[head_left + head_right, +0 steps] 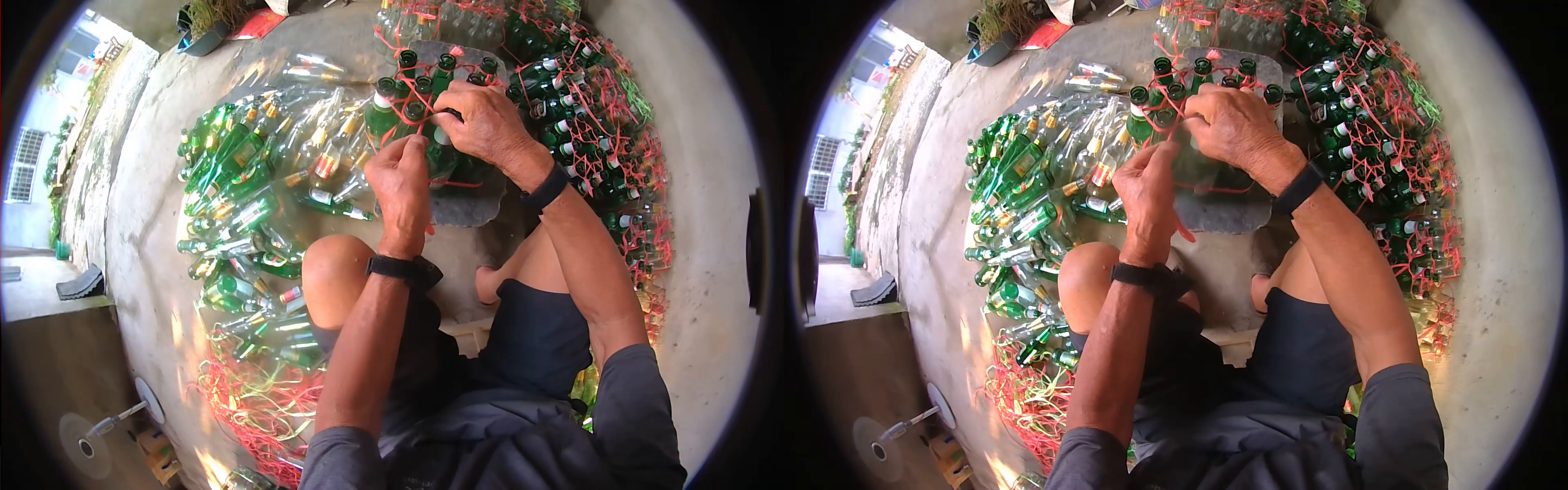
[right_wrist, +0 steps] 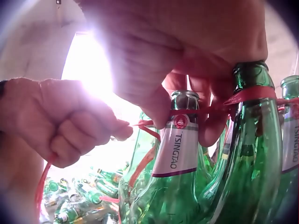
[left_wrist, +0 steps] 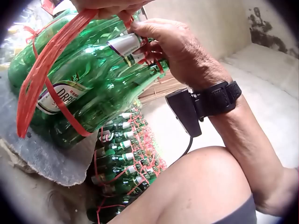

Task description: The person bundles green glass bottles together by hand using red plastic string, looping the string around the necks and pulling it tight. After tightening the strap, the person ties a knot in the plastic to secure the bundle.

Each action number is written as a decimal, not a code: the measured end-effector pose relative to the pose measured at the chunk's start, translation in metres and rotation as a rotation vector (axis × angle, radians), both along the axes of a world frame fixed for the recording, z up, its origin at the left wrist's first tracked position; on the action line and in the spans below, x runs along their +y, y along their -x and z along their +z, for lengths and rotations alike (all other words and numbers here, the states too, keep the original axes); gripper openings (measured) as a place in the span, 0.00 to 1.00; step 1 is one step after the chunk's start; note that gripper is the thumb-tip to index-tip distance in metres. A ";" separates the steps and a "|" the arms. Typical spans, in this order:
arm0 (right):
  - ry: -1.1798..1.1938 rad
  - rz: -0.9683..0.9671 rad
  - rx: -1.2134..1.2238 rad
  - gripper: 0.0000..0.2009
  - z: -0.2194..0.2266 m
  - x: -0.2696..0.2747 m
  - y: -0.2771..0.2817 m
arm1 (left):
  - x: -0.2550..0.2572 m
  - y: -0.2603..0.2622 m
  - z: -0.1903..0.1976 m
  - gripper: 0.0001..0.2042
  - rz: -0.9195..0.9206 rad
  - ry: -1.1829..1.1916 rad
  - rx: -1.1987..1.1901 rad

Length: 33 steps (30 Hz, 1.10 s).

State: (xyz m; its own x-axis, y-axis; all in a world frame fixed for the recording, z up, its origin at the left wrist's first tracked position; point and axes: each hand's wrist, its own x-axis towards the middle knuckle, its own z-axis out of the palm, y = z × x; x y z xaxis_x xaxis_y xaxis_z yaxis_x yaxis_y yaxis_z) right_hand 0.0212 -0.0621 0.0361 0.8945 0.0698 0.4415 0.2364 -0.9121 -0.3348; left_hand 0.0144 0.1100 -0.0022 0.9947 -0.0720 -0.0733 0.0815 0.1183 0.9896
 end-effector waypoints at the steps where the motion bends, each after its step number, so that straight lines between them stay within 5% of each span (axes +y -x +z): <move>1: -0.009 0.000 0.007 0.06 0.000 0.000 0.000 | 0.001 0.001 0.000 0.14 -0.003 -0.003 -0.006; 9: -0.050 0.057 0.002 0.11 0.001 -0.009 0.000 | 0.004 0.009 0.018 0.15 -0.049 -0.014 0.076; 15: -0.124 0.103 -0.230 0.08 0.026 -0.021 0.009 | 0.005 0.018 0.023 0.15 -0.020 0.010 0.153; 18: -0.164 0.106 -0.144 0.08 0.039 -0.020 0.017 | 0.005 0.026 0.025 0.14 -0.041 0.101 0.155; 20: -0.169 0.082 0.211 0.10 0.049 -0.012 0.024 | 0.004 0.031 0.027 0.14 -0.041 0.128 0.148; 26: -0.458 0.075 0.686 0.15 0.067 -0.006 0.028 | 0.002 0.044 0.027 0.18 -0.023 0.150 0.137; 31: -0.426 0.002 0.791 0.21 0.056 0.014 0.023 | 0.009 0.049 0.030 0.17 -0.035 0.166 0.109; 33: -0.580 0.059 0.793 0.22 0.045 0.021 0.022 | 0.013 0.052 0.035 0.15 -0.059 0.163 0.109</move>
